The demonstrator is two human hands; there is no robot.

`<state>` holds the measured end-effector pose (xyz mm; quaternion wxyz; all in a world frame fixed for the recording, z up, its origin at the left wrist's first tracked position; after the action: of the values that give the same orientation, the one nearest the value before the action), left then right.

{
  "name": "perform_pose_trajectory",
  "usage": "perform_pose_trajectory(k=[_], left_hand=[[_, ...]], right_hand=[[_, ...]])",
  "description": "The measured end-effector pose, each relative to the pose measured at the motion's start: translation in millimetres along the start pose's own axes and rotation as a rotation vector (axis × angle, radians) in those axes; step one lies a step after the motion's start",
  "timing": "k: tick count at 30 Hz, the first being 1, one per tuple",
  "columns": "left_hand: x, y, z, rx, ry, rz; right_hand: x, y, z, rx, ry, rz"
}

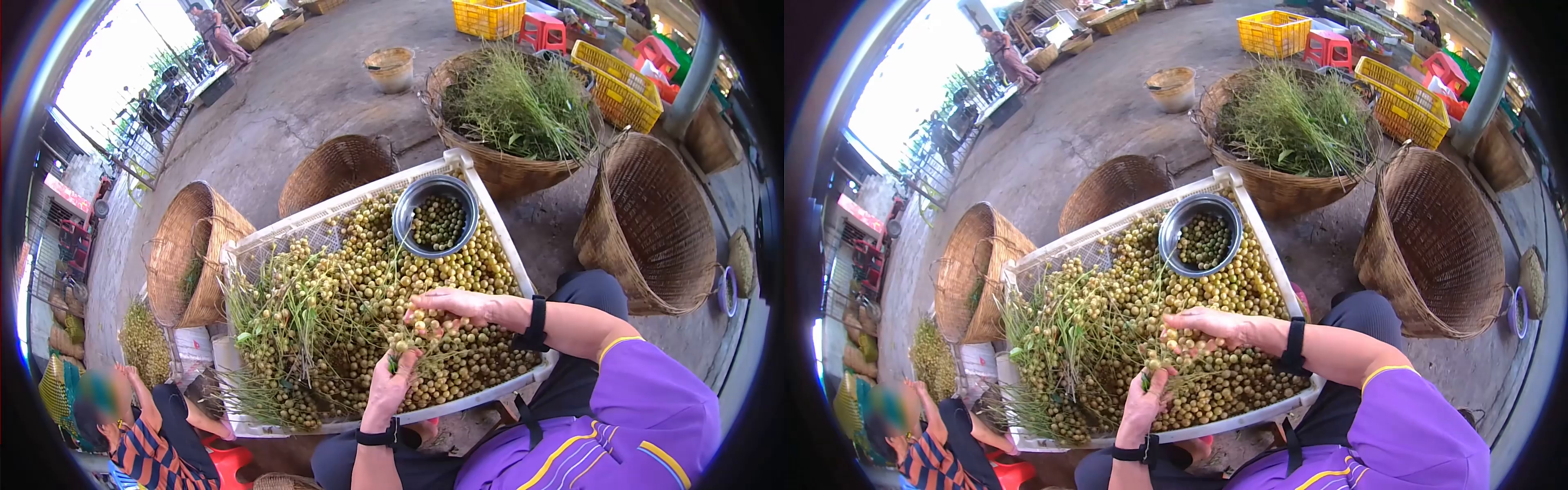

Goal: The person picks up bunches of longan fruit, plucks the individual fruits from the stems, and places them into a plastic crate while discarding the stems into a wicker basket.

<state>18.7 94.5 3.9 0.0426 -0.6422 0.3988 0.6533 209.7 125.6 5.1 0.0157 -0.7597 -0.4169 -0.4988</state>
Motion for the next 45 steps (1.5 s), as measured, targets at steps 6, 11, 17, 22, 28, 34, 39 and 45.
perform_pose_trajectory(k=[6,11,17,22,28,34,39,45], left_hand=[[-3.7,2.6,12.4,-0.027,0.330,0.040],[-14.5,6.2,8.5,0.018,0.304,0.020],[-15.2,8.9,13.8,-0.077,0.209,0.068],[-21.2,14.7,18.5,-0.005,0.142,0.040],[-37.5,31.2,27.4,0.025,0.059,0.093],[-11.4,19.7,20.2,0.273,-0.146,0.185],[-7.1,16.4,13.3,0.377,-0.103,0.212],[-11.0,16.1,8.6,0.435,-0.092,0.156]], right_hand=[[0.8,-0.5,19.0,0.238,-0.073,0.068],[13.5,2.9,16.4,-0.038,0.727,0.188],[7.6,9.6,30.3,-0.392,1.409,0.169],[9.2,6.4,44.0,-0.152,0.716,-0.032],[29.5,25.0,40.5,0.151,-0.054,0.182],[23.3,6.0,3.2,0.240,0.024,0.093],[-3.1,-4.3,-12.0,0.324,0.197,-0.054],[-14.6,-9.0,-20.3,0.361,0.235,-0.001]])
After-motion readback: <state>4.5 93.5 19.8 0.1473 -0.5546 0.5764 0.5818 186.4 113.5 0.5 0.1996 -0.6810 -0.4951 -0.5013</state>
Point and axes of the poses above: each hand's wrist, its own y-axis away from the middle knuckle, its own z-axis out of the back of the hand, x = y × z, the point moved 3 cm from there along -y, towards the middle knuckle, and after that the axes turned 12 degrees about x, right-handed, at the moved point
